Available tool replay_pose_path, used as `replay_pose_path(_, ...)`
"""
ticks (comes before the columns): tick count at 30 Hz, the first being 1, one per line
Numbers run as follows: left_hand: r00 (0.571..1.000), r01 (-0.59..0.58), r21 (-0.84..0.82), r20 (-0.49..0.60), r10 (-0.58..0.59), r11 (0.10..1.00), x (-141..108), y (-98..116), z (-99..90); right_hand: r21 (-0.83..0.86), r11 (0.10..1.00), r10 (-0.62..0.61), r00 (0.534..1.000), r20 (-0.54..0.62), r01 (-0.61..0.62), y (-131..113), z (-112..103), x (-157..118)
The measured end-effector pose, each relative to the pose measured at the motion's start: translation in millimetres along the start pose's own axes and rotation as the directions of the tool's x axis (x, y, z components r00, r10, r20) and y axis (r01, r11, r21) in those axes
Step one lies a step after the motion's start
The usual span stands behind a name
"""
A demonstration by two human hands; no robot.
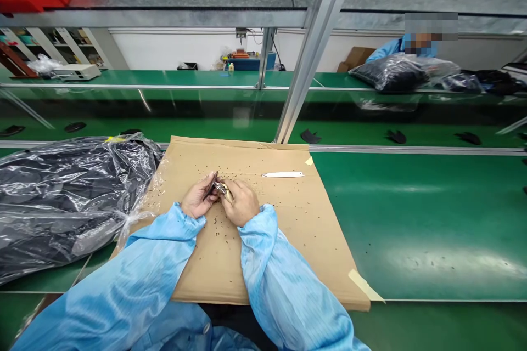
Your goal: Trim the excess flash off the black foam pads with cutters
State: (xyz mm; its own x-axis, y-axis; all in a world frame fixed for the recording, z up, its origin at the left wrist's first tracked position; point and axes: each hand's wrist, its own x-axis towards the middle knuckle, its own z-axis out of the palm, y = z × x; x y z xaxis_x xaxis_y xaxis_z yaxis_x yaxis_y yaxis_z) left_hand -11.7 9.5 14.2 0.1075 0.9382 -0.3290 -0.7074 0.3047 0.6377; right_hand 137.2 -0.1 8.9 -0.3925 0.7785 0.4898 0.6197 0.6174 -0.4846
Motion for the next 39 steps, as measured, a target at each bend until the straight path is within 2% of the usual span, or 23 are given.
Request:
replay_pose_path(4,0.999,-0.021,-0.062,-0.047,0.019,0.998,0.1,3.0,-1.3,-0.024,1.000,-0.001,1.000,0.003,0.001,1.5,0.0,-0.2)
replay_pose_path(10,0.997,0.046,-0.162,-0.050,-0.055,0.986,-0.4,8.3,-3.6,-0.141,0.990,-0.020,0.995,0.094,0.033,3.8,5.1,-1.4)
replay_pose_path(13,0.994,0.069,-0.158,-0.068,-0.081,0.985,-0.6,7.8,-2.7,-0.182,0.983,-0.013,0.991,0.135,0.037,3.2,5.5,-1.2)
replay_pose_path(18,0.995,0.071,-0.125,-0.056,-0.078,0.990,-0.7,6.1,-1.7,-0.230,0.973,0.022,0.990,0.139,0.011,3.7,5.1,-1.0)
replay_pose_path(26,0.996,0.047,-0.077,-0.077,-0.053,0.996,1.7,4.1,-6.0,-0.224,0.974,0.065,0.973,0.221,-0.014,3.3,3.7,-0.8)
replay_pose_path(39,0.995,-0.004,0.004,-0.105,0.004,1.000,0.9,1.1,-1.7,-0.243,0.965,0.177,0.933,0.314,-0.102,-4.8,-6.0,2.8)
